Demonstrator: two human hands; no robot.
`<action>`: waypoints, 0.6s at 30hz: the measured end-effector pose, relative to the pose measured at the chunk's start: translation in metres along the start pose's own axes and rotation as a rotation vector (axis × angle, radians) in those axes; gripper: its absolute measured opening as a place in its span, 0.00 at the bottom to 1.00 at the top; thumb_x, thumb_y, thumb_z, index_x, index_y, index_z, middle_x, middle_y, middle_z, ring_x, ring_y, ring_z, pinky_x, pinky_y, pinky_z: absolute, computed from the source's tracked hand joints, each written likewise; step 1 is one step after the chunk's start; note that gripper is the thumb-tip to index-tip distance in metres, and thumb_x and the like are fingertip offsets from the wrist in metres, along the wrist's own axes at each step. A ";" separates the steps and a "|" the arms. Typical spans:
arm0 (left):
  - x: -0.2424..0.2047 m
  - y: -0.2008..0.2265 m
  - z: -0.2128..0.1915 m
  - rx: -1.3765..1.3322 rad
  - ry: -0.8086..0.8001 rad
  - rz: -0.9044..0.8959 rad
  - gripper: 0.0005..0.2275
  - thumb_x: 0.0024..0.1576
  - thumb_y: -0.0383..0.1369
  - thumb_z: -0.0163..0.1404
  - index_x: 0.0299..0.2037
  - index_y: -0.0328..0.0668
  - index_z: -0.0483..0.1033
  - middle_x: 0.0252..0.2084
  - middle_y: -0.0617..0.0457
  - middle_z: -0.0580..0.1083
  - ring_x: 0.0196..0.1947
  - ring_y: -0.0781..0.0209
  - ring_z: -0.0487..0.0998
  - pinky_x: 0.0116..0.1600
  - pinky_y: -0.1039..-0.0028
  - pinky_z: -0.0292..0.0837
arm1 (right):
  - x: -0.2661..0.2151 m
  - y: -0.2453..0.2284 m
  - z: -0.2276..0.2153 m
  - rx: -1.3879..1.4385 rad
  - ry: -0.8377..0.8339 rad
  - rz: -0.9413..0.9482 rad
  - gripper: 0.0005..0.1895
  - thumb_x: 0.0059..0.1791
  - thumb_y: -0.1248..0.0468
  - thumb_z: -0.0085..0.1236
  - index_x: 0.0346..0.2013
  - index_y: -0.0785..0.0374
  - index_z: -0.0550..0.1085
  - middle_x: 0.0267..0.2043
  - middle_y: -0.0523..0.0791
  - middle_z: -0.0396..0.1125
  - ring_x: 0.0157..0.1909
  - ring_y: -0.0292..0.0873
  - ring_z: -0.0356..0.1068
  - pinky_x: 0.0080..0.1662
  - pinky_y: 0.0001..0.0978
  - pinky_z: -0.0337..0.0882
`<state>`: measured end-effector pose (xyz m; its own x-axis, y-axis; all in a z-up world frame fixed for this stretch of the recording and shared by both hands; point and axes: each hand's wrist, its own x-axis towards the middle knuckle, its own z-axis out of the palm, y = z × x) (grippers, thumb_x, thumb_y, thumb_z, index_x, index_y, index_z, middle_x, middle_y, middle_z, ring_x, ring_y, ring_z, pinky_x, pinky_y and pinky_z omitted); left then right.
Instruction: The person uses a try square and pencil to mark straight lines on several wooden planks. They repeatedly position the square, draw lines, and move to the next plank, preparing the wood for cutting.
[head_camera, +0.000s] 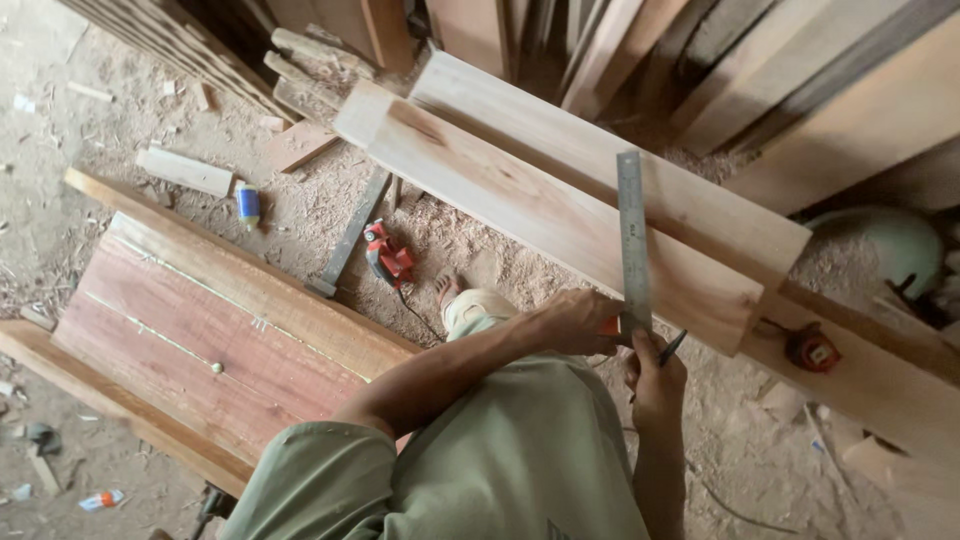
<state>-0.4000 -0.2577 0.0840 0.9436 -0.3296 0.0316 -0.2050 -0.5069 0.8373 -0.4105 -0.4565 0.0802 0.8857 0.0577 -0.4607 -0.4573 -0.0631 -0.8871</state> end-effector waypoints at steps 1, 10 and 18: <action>-0.002 -0.005 -0.002 0.008 0.008 0.000 0.19 0.49 0.39 0.61 0.51 0.47 0.78 0.38 0.48 0.82 0.37 0.46 0.84 0.43 0.58 0.81 | 0.001 0.003 0.006 0.015 -0.002 0.000 0.13 0.55 0.57 0.56 0.39 0.65 0.75 0.19 0.36 0.54 0.18 0.29 0.49 0.23 0.26 0.46; -0.022 -0.032 -0.055 0.115 -0.026 -0.048 0.21 0.49 0.45 0.63 0.51 0.47 0.78 0.40 0.42 0.81 0.39 0.40 0.83 0.44 0.53 0.78 | 0.008 -0.001 0.087 0.099 -0.013 0.062 0.10 0.54 0.58 0.56 0.40 0.62 0.76 0.19 0.35 0.53 0.18 0.29 0.48 0.22 0.25 0.46; -0.022 -0.045 -0.065 0.112 -0.146 0.200 0.20 0.50 0.38 0.59 0.54 0.49 0.77 0.48 0.44 0.79 0.45 0.42 0.81 0.46 0.54 0.77 | 0.009 0.026 0.098 0.305 0.084 0.093 0.09 0.54 0.59 0.58 0.38 0.61 0.72 0.19 0.35 0.53 0.17 0.30 0.48 0.19 0.26 0.46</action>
<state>-0.3946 -0.1758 0.0814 0.8358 -0.5390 0.1046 -0.4186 -0.5023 0.7566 -0.4225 -0.3596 0.0505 0.8366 -0.0173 -0.5475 -0.5285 0.2376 -0.8150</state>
